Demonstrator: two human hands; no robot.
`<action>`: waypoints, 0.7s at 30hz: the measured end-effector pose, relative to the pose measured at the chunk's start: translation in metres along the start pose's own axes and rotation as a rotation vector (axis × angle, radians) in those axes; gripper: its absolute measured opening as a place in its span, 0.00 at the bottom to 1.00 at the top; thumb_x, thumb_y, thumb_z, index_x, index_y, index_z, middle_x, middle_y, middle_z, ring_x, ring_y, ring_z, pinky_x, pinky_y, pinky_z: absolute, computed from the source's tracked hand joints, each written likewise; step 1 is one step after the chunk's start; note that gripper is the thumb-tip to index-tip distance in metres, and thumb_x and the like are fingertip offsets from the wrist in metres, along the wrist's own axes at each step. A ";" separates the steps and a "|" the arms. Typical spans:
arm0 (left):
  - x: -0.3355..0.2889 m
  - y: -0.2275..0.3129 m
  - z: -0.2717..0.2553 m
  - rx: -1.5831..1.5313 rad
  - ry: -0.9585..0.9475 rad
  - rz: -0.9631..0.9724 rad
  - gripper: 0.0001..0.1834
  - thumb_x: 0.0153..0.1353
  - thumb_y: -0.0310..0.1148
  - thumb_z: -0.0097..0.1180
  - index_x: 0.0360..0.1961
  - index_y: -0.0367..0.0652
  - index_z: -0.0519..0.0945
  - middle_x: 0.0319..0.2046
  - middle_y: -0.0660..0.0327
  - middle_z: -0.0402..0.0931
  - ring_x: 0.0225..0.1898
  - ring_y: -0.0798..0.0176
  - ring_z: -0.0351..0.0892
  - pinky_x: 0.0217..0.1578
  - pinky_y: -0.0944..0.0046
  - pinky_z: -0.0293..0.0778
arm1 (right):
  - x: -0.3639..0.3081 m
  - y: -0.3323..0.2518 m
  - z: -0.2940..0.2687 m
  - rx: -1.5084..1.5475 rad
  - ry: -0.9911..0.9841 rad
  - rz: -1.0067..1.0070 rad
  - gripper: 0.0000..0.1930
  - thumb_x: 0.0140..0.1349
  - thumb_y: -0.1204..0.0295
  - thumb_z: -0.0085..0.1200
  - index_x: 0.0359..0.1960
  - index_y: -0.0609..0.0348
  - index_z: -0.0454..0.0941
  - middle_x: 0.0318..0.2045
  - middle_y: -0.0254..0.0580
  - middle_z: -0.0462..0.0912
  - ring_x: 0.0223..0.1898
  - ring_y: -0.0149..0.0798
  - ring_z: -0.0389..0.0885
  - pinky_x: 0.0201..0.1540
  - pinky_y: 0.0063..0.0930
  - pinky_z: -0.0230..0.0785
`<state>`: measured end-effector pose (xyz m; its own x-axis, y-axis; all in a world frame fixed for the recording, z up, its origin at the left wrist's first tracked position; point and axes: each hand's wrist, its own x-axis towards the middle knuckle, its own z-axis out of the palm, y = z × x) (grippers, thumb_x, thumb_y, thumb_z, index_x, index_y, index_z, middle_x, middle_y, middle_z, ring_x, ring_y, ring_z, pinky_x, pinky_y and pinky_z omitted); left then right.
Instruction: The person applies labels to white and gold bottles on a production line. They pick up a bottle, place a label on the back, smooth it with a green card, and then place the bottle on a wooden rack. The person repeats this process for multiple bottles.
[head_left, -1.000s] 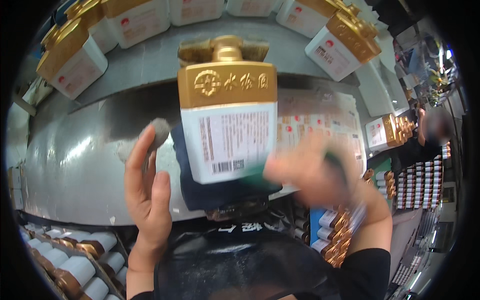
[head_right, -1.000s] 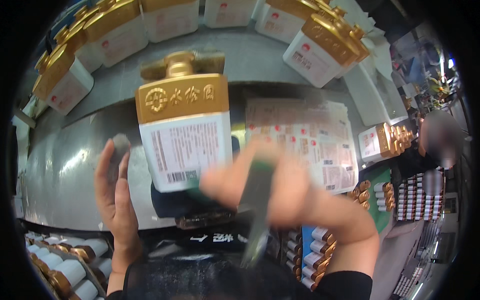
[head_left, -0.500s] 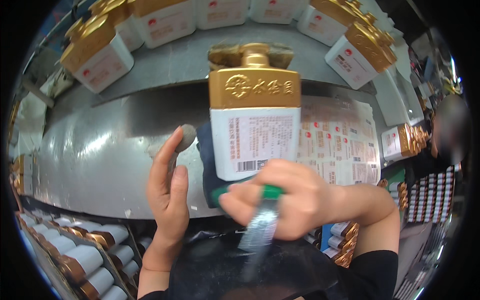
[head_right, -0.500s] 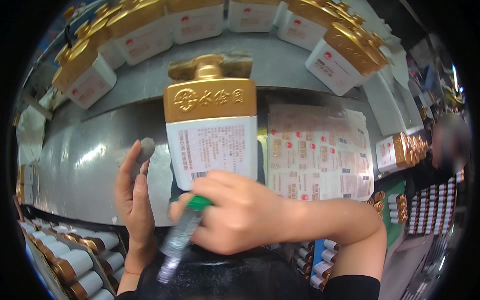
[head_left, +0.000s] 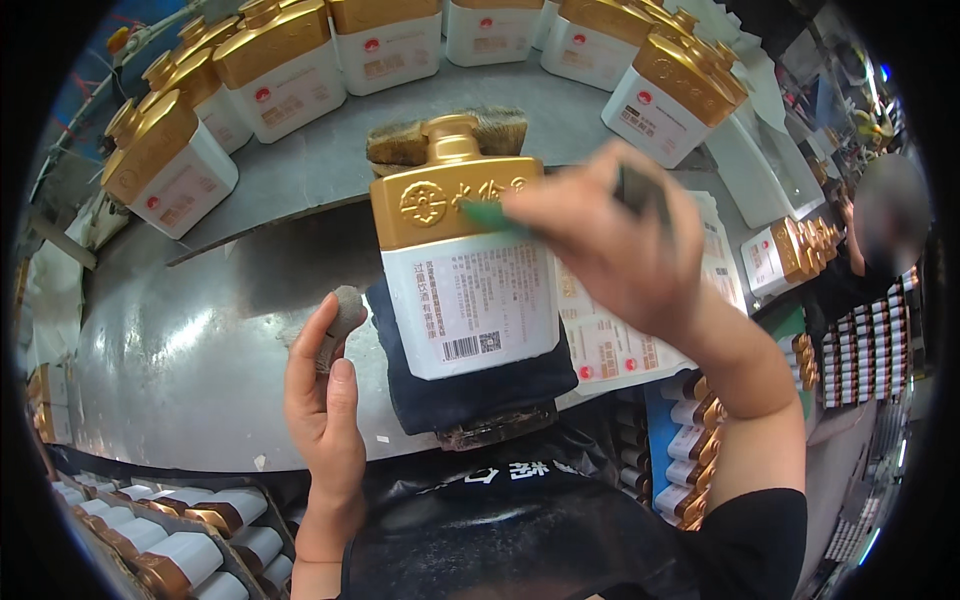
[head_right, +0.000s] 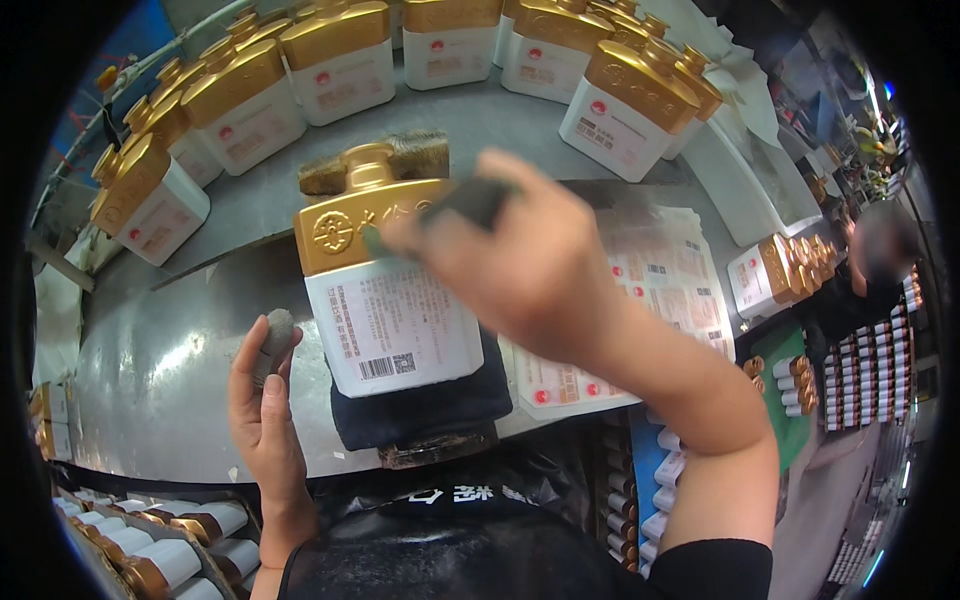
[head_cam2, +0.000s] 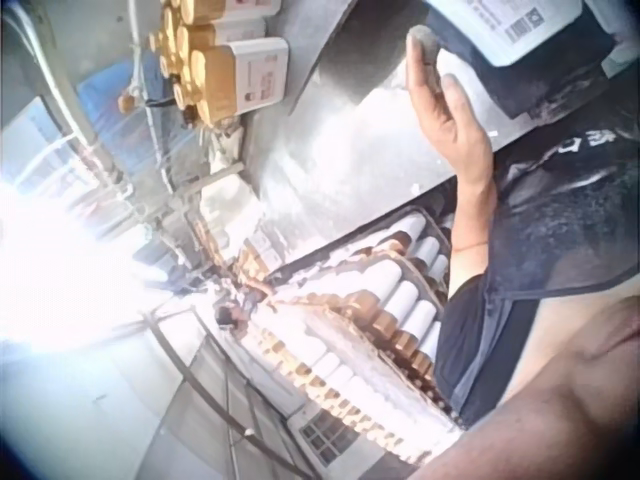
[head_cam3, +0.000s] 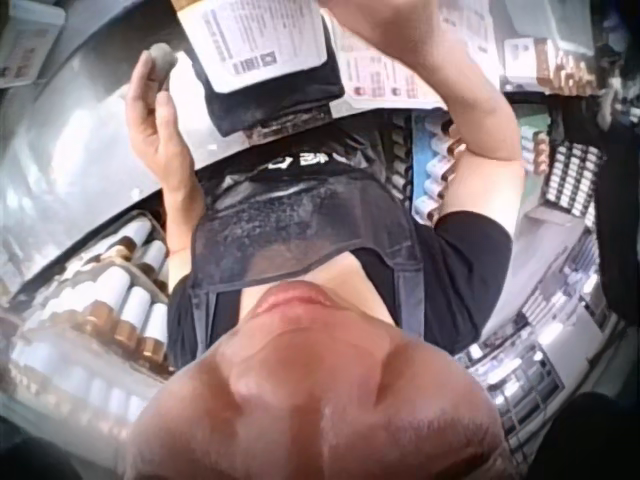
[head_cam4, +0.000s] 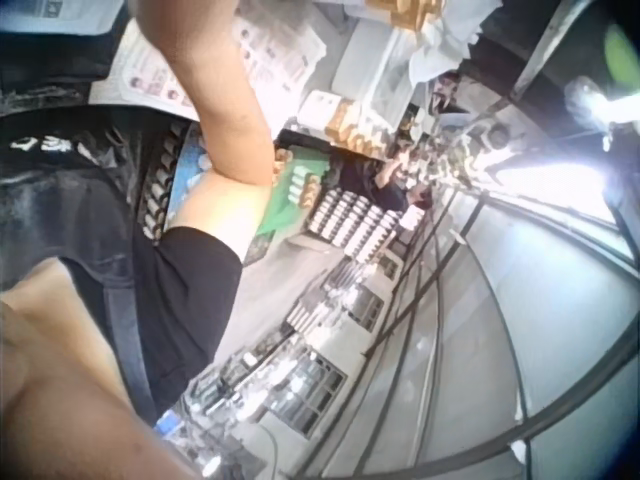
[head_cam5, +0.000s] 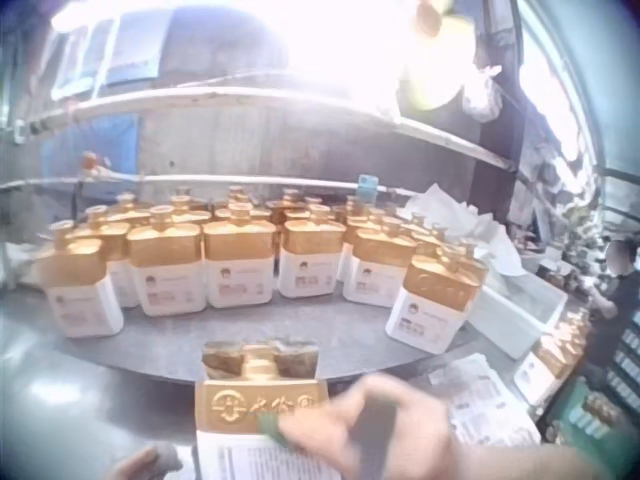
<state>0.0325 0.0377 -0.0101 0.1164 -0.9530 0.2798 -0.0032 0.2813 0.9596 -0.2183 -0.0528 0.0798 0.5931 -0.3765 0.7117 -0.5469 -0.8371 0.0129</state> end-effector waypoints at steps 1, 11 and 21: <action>0.002 0.001 0.003 -0.004 -0.015 0.009 0.23 0.70 0.27 0.41 0.64 0.32 0.66 0.61 0.49 0.67 0.61 0.52 0.70 0.66 0.50 0.61 | -0.019 -0.011 -0.001 0.061 -0.017 -0.018 0.12 0.49 0.78 0.67 0.37 0.54 0.83 0.27 0.30 0.83 0.25 0.30 0.78 0.24 0.21 0.67; 0.005 0.003 0.013 -0.081 -0.151 0.039 0.38 0.63 0.35 0.60 0.69 0.33 0.56 0.67 0.51 0.58 0.68 0.52 0.60 0.69 0.53 0.54 | -0.047 -0.024 -0.014 0.135 -0.010 0.015 0.12 0.50 0.76 0.64 0.38 0.56 0.85 0.30 0.33 0.85 0.28 0.34 0.81 0.27 0.27 0.72; 0.009 0.006 0.033 0.115 -0.085 0.045 0.60 0.43 0.25 0.75 0.73 0.39 0.46 0.68 0.52 0.55 0.64 0.52 0.66 0.67 0.52 0.60 | -0.074 -0.015 -0.045 1.195 -0.044 0.991 0.12 0.65 0.74 0.55 0.48 0.60 0.71 0.38 0.33 0.74 0.46 0.27 0.74 0.52 0.24 0.67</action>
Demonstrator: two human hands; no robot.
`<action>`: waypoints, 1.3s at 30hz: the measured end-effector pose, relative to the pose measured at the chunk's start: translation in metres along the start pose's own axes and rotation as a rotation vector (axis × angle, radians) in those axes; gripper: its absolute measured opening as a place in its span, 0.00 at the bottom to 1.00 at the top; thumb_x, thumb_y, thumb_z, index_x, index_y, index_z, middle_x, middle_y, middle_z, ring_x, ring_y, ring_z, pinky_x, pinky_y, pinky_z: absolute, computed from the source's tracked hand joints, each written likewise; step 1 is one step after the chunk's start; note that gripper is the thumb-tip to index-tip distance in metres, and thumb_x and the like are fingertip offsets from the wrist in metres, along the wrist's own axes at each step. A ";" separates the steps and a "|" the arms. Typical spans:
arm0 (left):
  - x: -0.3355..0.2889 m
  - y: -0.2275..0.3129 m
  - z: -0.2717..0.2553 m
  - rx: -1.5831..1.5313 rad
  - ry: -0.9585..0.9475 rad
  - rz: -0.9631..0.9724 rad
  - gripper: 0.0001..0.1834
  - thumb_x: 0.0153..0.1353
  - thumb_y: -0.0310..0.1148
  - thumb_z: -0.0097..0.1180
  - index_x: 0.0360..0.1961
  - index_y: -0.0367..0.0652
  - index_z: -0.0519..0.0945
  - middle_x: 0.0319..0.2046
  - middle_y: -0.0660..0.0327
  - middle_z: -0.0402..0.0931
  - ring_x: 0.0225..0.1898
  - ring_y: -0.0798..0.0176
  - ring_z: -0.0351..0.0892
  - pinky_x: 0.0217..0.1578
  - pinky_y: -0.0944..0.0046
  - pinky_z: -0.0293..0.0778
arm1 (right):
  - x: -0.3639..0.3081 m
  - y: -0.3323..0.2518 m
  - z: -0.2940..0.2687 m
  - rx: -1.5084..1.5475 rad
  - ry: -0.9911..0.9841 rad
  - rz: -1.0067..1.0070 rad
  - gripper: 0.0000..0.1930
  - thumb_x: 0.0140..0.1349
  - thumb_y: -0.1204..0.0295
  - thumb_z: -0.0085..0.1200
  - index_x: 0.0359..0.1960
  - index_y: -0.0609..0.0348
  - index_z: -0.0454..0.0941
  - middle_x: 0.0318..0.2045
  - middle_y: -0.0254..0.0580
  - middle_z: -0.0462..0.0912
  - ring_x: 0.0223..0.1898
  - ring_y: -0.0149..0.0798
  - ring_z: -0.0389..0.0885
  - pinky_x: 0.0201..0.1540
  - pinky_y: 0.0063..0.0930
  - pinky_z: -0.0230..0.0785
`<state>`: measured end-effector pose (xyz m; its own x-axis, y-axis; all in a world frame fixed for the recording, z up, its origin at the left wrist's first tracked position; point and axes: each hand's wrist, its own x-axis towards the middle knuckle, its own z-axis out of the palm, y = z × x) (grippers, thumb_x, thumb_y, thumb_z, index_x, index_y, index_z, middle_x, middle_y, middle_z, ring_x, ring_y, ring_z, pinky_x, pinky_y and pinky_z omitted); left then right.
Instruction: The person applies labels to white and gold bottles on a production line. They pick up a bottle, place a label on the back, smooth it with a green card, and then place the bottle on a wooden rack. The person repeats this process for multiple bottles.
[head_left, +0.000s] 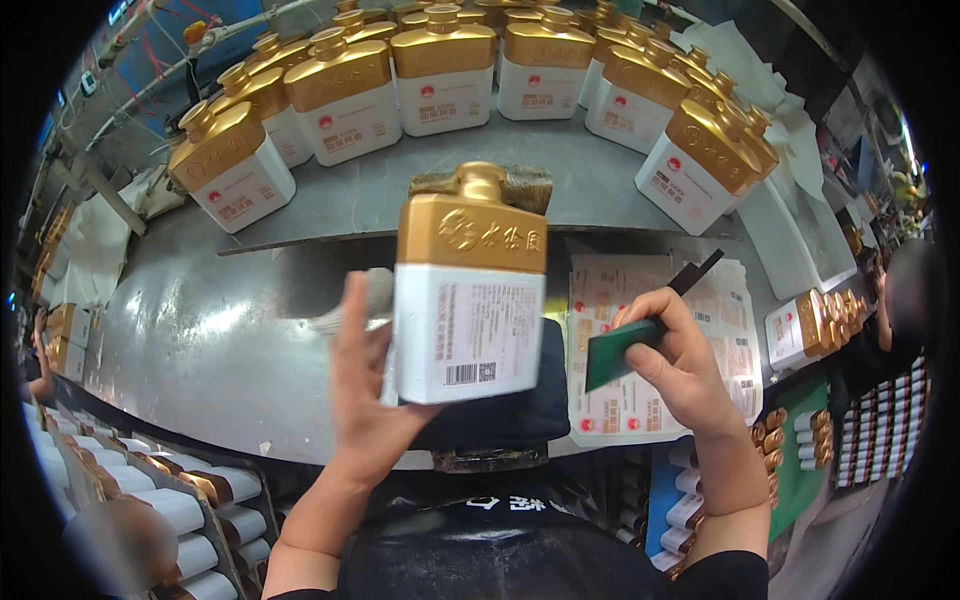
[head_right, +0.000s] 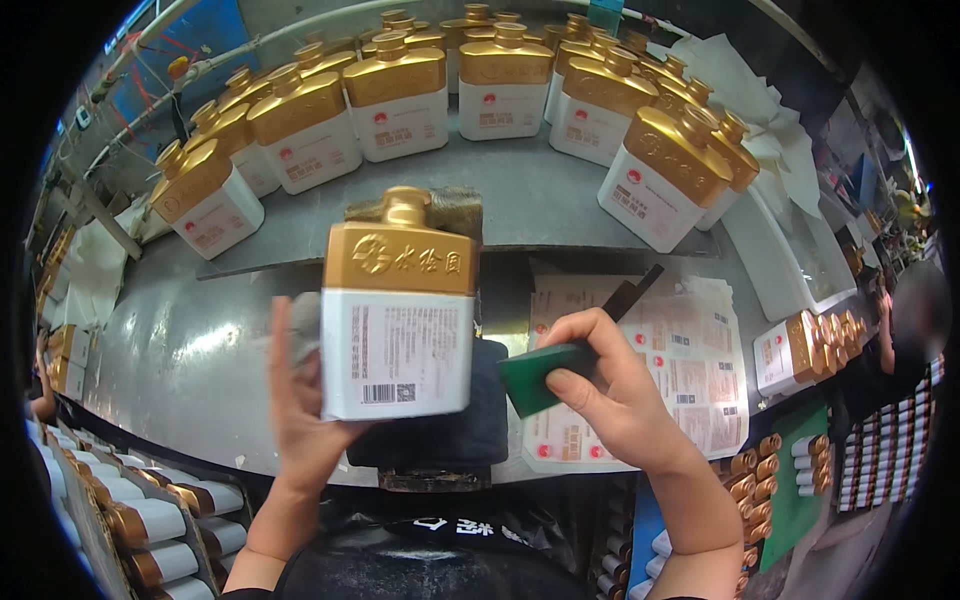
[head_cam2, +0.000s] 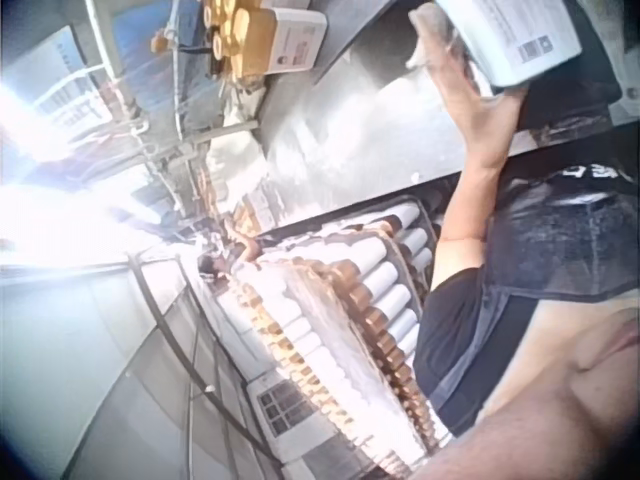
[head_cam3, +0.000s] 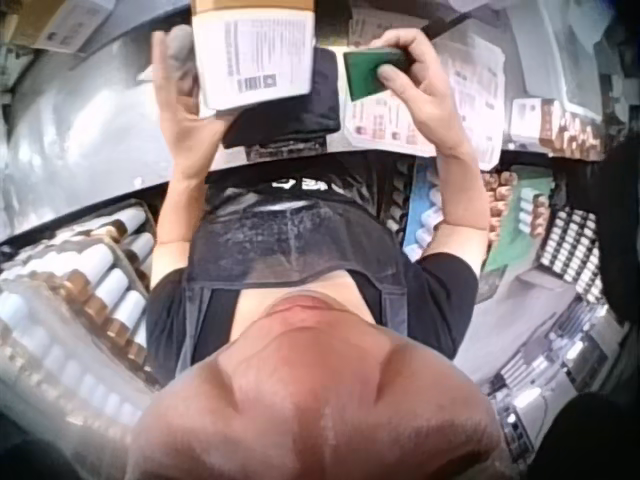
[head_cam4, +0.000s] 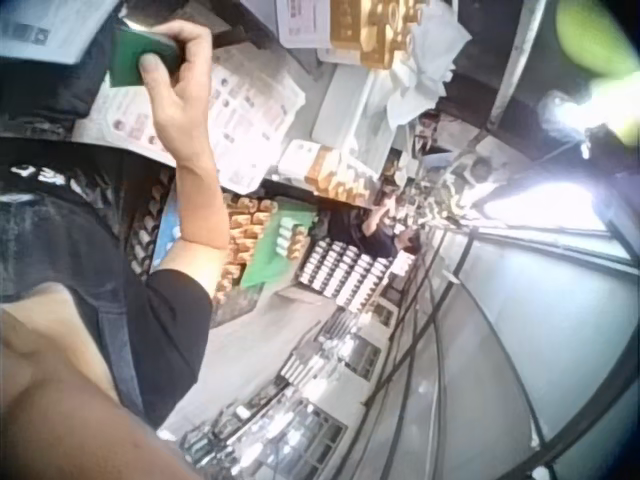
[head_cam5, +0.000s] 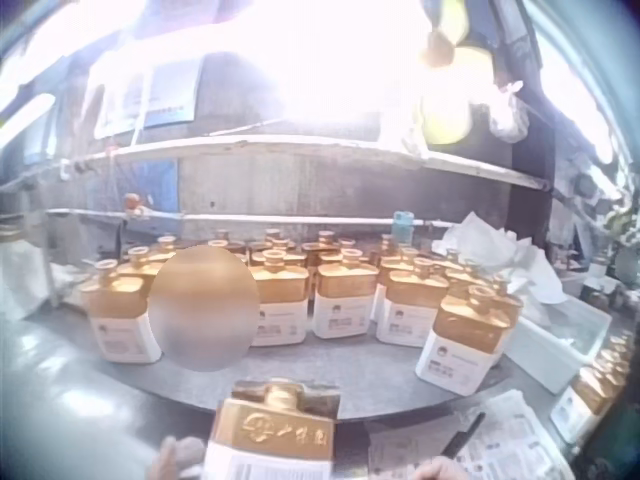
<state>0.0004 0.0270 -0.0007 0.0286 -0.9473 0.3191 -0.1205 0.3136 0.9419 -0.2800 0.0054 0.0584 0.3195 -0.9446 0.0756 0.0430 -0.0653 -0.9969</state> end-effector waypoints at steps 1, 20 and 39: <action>-0.004 0.003 -0.003 0.053 0.037 0.067 0.59 0.43 0.25 0.75 0.72 0.39 0.49 0.65 0.52 0.60 0.63 0.52 0.68 0.66 0.52 0.61 | -0.004 0.004 0.001 0.019 0.013 0.031 0.17 0.67 0.70 0.54 0.54 0.62 0.69 0.36 0.30 0.72 0.45 0.25 0.72 0.50 0.21 0.66; 0.013 -0.009 -0.014 0.678 -0.209 0.219 0.55 0.34 0.22 0.74 0.69 0.40 0.63 0.71 0.46 0.53 0.67 0.45 0.62 0.67 0.54 0.57 | -0.006 0.030 0.054 -0.735 0.072 -0.211 0.39 0.61 0.62 0.61 0.69 0.66 0.58 0.26 0.40 0.83 0.17 0.33 0.77 0.23 0.24 0.70; -0.020 -0.028 -0.048 0.517 0.230 0.241 0.16 0.70 0.20 0.40 0.55 0.29 0.74 0.51 0.46 0.77 0.56 0.51 0.76 0.63 0.50 0.67 | -0.168 0.085 -0.042 -1.147 0.532 0.051 0.06 0.59 0.71 0.60 0.36 0.55 0.86 0.26 0.36 0.86 0.18 0.35 0.78 0.25 0.26 0.64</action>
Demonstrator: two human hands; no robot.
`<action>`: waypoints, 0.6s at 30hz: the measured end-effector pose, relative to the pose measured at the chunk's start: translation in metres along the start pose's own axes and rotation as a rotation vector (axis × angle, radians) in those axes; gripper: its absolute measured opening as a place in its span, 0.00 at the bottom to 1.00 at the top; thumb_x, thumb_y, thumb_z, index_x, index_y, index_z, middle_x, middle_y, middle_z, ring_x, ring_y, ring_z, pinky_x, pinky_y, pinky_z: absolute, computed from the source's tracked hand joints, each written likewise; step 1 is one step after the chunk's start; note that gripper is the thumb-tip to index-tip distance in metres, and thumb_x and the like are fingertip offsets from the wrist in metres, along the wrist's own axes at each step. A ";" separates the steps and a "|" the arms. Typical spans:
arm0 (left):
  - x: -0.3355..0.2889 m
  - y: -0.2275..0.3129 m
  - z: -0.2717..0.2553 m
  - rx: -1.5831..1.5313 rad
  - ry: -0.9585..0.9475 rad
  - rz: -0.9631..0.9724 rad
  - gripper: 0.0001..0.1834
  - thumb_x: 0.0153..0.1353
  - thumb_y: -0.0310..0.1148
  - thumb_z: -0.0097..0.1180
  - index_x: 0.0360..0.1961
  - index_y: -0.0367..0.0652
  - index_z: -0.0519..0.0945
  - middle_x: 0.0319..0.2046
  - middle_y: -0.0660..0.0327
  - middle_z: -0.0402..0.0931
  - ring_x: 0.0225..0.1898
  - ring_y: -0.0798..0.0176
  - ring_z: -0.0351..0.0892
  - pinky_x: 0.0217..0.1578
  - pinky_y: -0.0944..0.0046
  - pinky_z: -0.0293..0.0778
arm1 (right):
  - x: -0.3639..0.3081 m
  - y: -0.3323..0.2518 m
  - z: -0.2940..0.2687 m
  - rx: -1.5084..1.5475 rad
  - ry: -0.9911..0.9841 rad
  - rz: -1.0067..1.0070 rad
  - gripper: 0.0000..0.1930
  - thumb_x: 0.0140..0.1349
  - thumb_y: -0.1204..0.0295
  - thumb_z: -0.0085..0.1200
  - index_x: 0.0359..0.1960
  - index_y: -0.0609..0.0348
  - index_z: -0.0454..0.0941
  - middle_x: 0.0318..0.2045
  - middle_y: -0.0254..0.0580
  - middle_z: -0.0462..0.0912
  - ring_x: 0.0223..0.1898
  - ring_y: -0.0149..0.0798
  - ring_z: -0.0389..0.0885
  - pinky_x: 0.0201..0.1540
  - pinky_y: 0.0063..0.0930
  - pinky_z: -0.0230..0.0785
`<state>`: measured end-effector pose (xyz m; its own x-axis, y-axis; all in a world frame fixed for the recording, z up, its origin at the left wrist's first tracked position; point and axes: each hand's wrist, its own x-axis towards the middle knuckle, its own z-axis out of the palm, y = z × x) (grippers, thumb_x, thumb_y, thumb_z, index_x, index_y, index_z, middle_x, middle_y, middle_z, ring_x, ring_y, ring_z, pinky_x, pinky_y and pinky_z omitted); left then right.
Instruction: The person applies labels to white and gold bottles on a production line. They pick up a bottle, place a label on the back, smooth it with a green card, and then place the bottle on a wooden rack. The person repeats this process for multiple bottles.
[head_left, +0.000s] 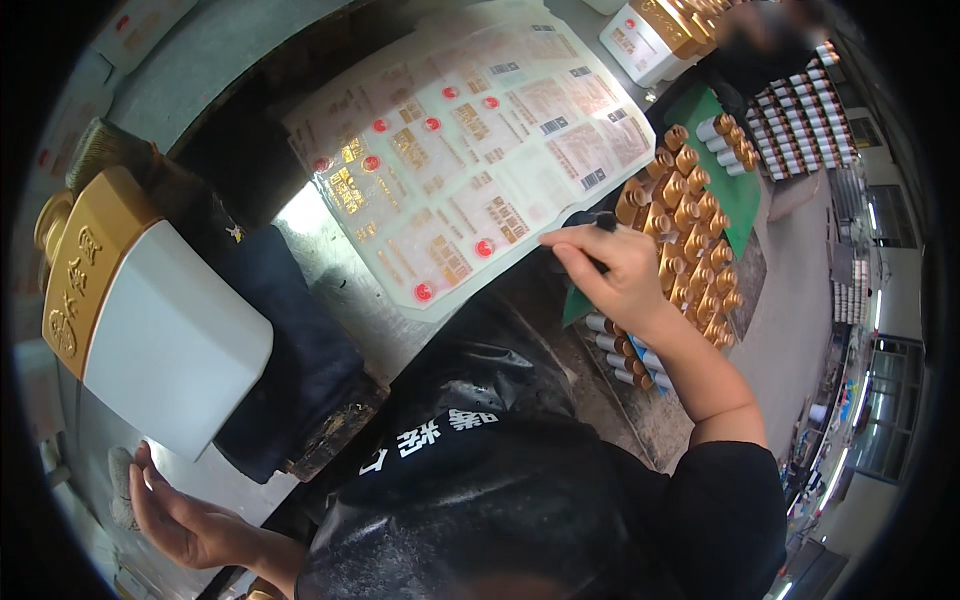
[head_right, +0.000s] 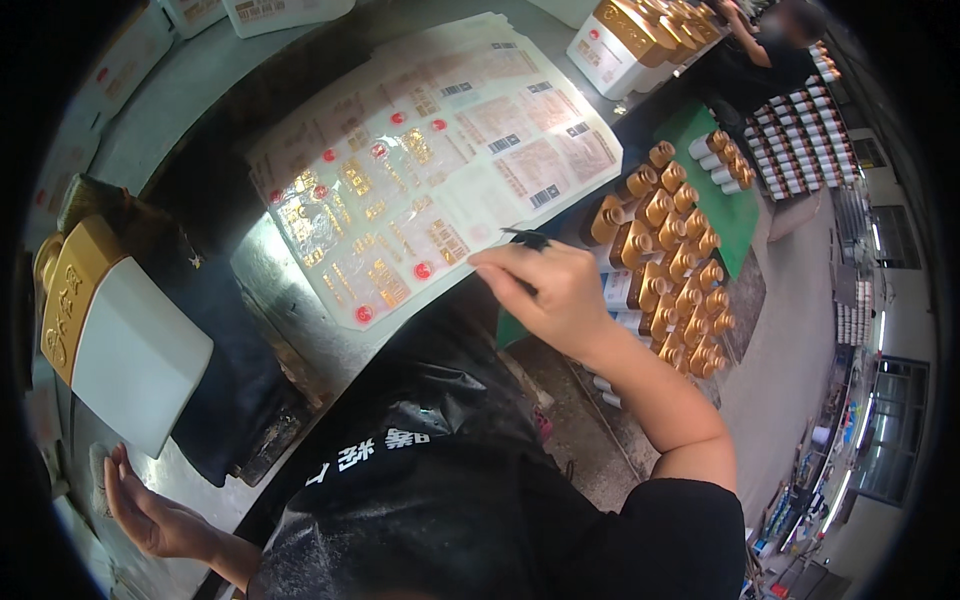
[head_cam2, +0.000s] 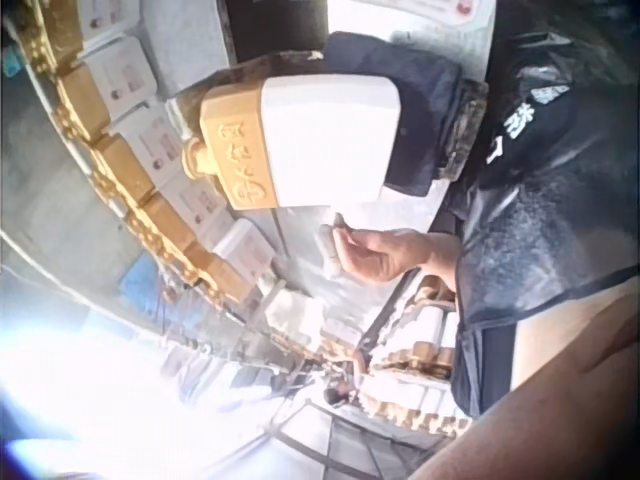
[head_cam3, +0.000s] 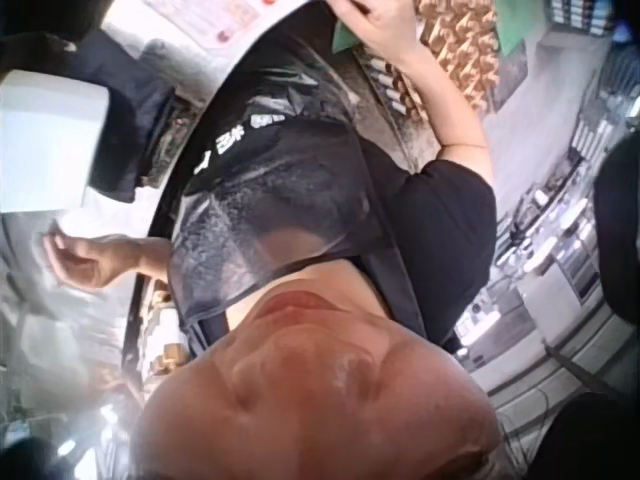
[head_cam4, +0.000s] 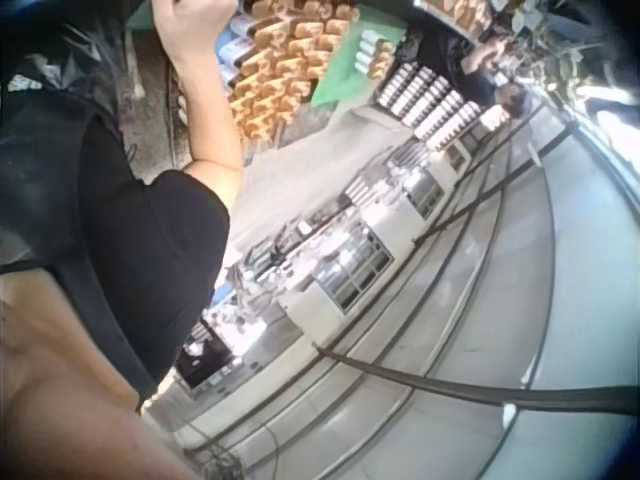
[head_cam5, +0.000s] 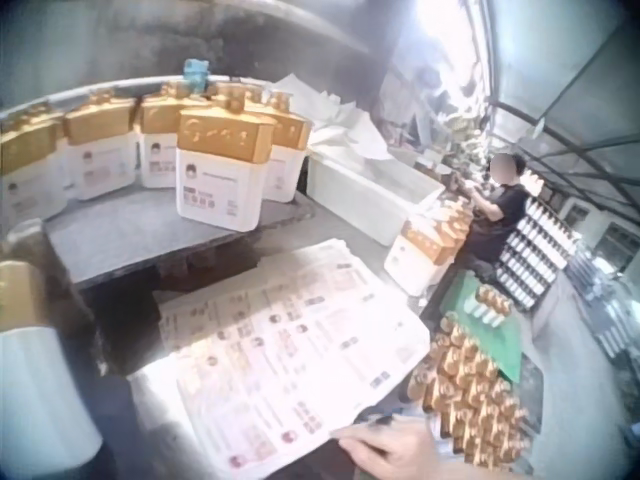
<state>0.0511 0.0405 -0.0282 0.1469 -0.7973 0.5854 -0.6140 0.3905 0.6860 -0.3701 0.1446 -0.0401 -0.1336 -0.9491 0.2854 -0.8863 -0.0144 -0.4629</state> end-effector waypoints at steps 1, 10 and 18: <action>0.001 0.004 0.003 -0.024 0.034 0.003 0.16 0.70 0.20 0.40 0.55 0.29 0.74 0.50 0.46 0.78 0.55 0.51 0.77 0.63 0.50 0.68 | 0.001 0.003 -0.003 0.004 -0.011 0.030 0.06 0.58 0.72 0.60 0.36 0.55 0.86 0.26 0.36 0.86 0.18 0.35 0.78 0.25 0.26 0.64; 0.008 0.031 0.022 0.032 0.126 0.113 0.14 0.71 0.21 0.43 0.52 0.29 0.75 0.48 0.45 0.78 0.53 0.52 0.78 0.63 0.51 0.70 | 0.034 0.025 0.012 -0.192 -0.083 -0.270 0.24 0.52 0.62 0.66 0.53 0.47 0.82 0.21 0.38 0.76 0.29 0.41 0.78 0.31 0.31 0.73; 0.016 0.042 0.029 -0.024 0.077 0.228 0.12 0.70 0.20 0.45 0.51 0.29 0.75 0.50 0.41 0.78 0.53 0.48 0.79 0.61 0.51 0.72 | 0.014 0.043 -0.009 -0.322 -0.166 -0.277 0.24 0.48 0.55 0.66 0.47 0.53 0.83 0.28 0.36 0.80 0.35 0.39 0.81 0.29 0.27 0.75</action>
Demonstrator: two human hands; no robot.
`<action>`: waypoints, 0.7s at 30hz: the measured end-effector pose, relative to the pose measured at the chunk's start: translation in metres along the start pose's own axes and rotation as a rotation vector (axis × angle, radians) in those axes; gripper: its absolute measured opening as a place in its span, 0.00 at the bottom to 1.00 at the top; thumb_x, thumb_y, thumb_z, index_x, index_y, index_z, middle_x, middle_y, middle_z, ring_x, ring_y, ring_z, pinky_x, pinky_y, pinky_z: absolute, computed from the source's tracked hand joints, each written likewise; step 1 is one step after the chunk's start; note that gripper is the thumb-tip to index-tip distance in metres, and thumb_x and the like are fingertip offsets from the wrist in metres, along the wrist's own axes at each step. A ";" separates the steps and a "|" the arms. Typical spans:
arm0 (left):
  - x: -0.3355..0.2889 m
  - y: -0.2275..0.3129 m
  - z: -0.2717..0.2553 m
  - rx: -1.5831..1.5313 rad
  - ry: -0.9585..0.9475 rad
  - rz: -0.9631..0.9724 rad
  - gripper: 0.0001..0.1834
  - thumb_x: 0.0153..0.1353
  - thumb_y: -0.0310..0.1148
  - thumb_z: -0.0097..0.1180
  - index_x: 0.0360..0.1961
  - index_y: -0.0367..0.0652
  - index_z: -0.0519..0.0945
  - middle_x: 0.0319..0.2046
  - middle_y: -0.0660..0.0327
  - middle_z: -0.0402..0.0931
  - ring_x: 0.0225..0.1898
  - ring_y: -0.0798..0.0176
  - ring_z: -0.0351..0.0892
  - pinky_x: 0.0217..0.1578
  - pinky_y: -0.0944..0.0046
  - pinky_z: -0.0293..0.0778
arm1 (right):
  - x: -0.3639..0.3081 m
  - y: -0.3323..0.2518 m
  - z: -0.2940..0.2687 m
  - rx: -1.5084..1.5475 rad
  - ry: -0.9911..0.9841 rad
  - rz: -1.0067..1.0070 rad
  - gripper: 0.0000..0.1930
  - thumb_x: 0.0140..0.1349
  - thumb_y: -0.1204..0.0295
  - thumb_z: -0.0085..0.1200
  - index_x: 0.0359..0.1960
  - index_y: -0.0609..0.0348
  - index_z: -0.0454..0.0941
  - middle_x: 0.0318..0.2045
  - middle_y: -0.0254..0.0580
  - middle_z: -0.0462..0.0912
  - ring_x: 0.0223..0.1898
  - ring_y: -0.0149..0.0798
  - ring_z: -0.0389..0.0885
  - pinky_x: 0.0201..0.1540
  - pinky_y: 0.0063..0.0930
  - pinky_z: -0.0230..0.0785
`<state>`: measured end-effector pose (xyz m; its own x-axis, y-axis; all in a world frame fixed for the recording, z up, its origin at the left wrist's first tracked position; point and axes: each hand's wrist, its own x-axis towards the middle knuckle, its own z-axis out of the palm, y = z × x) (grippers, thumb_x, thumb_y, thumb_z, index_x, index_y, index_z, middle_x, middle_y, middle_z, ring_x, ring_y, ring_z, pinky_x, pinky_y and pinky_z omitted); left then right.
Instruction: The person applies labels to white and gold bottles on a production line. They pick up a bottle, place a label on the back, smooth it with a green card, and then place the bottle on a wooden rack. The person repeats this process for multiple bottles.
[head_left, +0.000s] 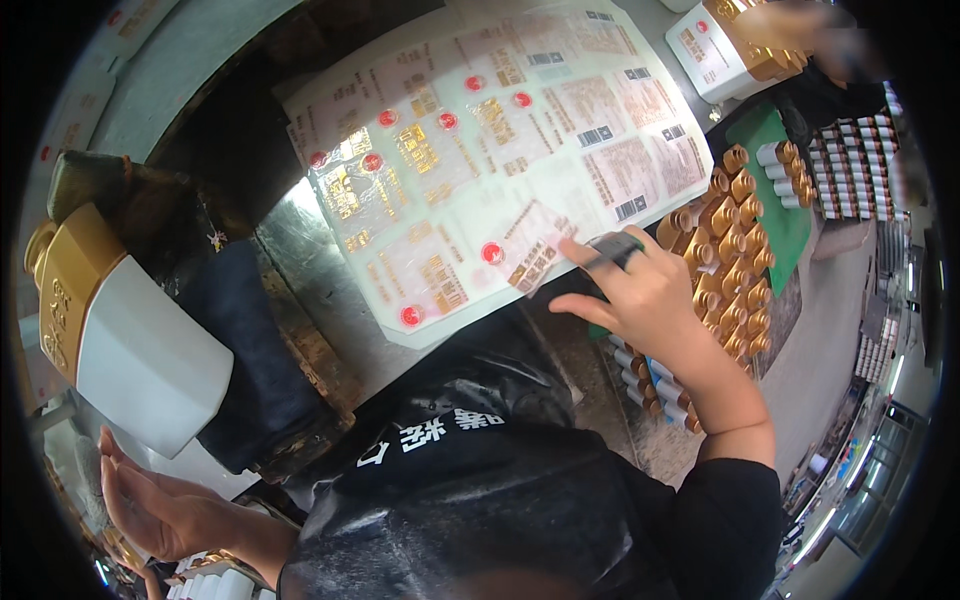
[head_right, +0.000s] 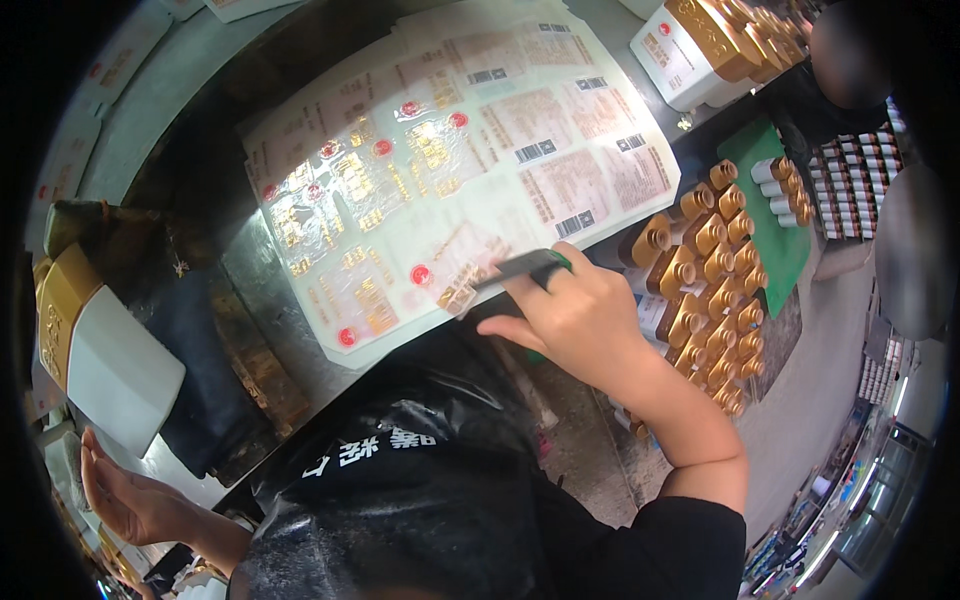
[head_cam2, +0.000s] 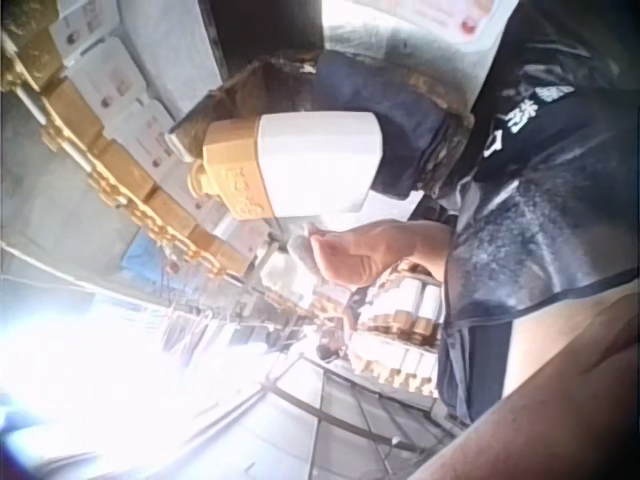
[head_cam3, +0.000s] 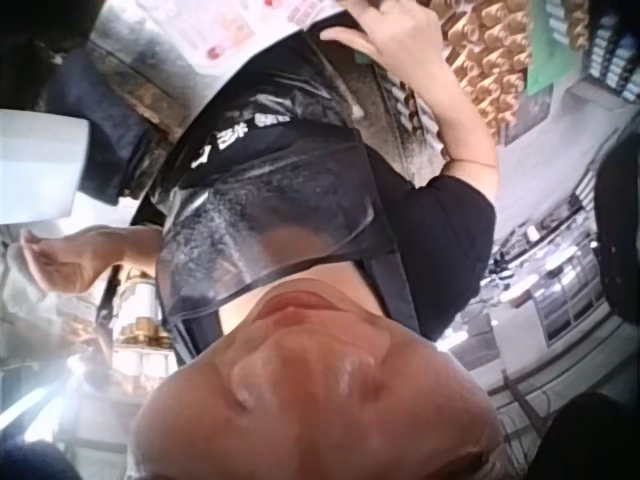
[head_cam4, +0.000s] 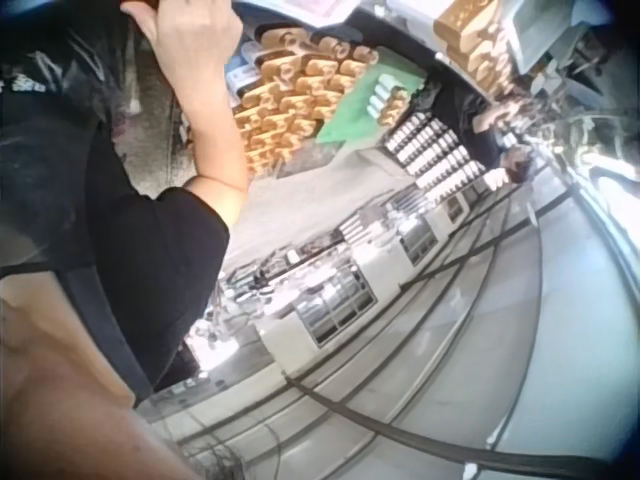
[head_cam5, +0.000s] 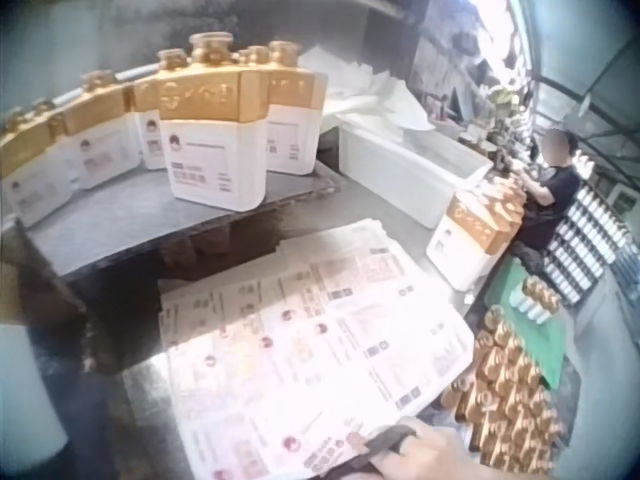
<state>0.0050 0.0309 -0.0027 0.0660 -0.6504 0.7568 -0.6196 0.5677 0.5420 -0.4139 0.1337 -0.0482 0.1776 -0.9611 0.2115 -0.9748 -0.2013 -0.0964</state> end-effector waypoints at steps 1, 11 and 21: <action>-0.001 0.001 0.001 0.066 0.004 0.014 0.12 0.69 0.20 0.45 0.51 0.29 0.74 0.50 0.39 0.77 0.53 0.47 0.79 0.60 0.51 0.73 | -0.001 0.004 0.001 0.062 0.031 -0.033 0.25 0.47 0.57 0.67 0.47 0.53 0.83 0.29 0.36 0.81 0.34 0.41 0.81 0.30 0.28 0.75; -0.012 -0.001 0.002 -0.022 0.033 0.001 0.14 0.67 0.17 0.44 0.53 0.25 0.72 0.51 0.37 0.75 0.55 0.43 0.77 0.61 0.49 0.69 | 0.017 0.013 0.025 0.154 0.240 -0.332 0.15 0.41 0.75 0.66 0.35 0.49 0.84 0.30 0.28 0.82 0.32 0.35 0.83 0.27 0.25 0.76; 0.043 -0.002 0.021 0.051 -0.448 0.195 0.23 0.59 0.26 0.57 0.57 0.52 0.80 0.56 0.59 0.78 0.70 0.48 0.59 0.72 0.48 0.31 | 0.049 -0.037 -0.033 1.238 -0.155 0.781 0.08 0.62 0.75 0.58 0.36 0.70 0.84 0.31 0.36 0.85 0.31 0.25 0.79 0.38 0.20 0.70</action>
<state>-0.0072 -0.0083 0.0212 -0.3914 -0.6938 0.6046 -0.6251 0.6826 0.3787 -0.3739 0.1001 -0.0023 -0.2376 -0.8939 -0.3801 -0.1081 0.4132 -0.9042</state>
